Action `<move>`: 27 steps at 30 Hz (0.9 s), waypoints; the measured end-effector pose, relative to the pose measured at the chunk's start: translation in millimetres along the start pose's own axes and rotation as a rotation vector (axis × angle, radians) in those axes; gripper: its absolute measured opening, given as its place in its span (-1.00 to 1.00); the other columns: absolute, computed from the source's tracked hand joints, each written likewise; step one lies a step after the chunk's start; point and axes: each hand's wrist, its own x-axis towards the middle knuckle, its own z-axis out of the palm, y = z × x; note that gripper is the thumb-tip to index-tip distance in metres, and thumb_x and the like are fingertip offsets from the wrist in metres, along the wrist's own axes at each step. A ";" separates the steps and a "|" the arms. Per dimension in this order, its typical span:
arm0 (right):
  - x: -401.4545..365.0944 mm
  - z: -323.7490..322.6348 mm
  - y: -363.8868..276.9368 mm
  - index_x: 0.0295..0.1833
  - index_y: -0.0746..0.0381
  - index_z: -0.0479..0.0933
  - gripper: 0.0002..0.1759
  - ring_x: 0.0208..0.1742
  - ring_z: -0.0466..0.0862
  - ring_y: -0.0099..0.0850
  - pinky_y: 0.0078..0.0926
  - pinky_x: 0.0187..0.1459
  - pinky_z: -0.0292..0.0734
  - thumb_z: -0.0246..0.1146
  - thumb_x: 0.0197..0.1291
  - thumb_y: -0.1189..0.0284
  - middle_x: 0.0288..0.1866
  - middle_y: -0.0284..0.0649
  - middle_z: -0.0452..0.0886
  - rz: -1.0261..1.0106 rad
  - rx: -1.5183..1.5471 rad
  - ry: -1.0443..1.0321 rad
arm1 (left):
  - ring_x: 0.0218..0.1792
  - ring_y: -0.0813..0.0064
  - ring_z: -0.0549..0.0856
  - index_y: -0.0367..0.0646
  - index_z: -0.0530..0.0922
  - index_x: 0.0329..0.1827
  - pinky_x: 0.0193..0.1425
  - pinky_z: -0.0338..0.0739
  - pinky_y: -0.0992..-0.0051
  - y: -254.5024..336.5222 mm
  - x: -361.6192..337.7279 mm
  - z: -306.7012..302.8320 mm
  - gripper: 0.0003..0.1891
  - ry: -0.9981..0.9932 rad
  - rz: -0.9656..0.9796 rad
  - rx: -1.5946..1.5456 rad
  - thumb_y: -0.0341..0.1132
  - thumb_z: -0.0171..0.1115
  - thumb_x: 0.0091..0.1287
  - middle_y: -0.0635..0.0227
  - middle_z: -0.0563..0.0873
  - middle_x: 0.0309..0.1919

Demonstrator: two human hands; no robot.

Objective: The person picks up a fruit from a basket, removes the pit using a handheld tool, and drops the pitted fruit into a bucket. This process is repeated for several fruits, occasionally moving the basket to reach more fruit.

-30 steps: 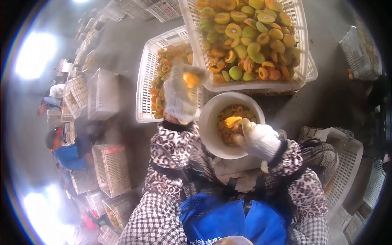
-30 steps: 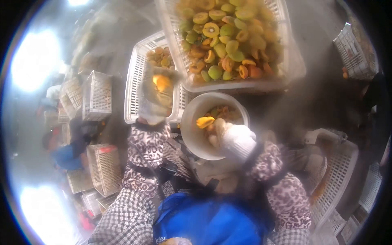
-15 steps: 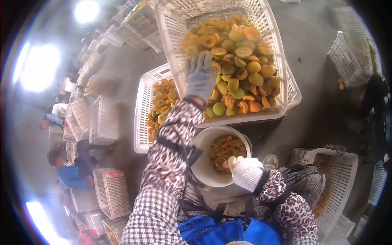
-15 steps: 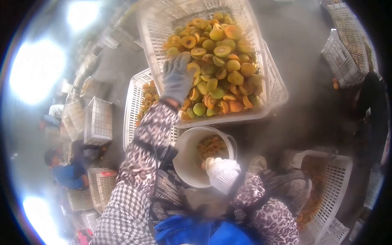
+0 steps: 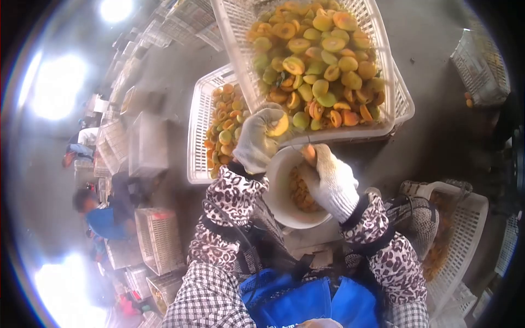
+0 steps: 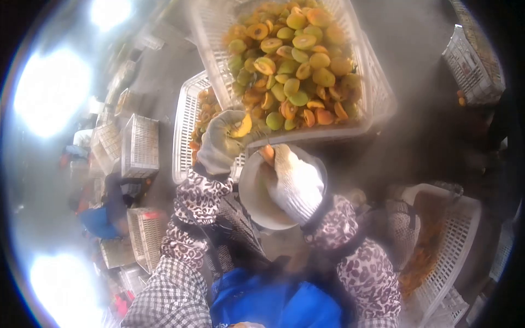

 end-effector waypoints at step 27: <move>-17.9 73.5 36.5 -0.06 0.30 0.50 -0.80 -0.33 0.67 -0.15 -0.31 -0.32 0.55 0.15 0.32 0.40 -0.40 -0.09 0.62 -0.203 0.272 -0.135 | -0.34 0.29 0.73 -0.31 0.53 -0.19 -0.20 0.71 0.36 -15.2 -44.9 -10.0 -0.48 0.070 0.119 0.047 0.01 -0.19 0.59 0.13 0.68 -0.36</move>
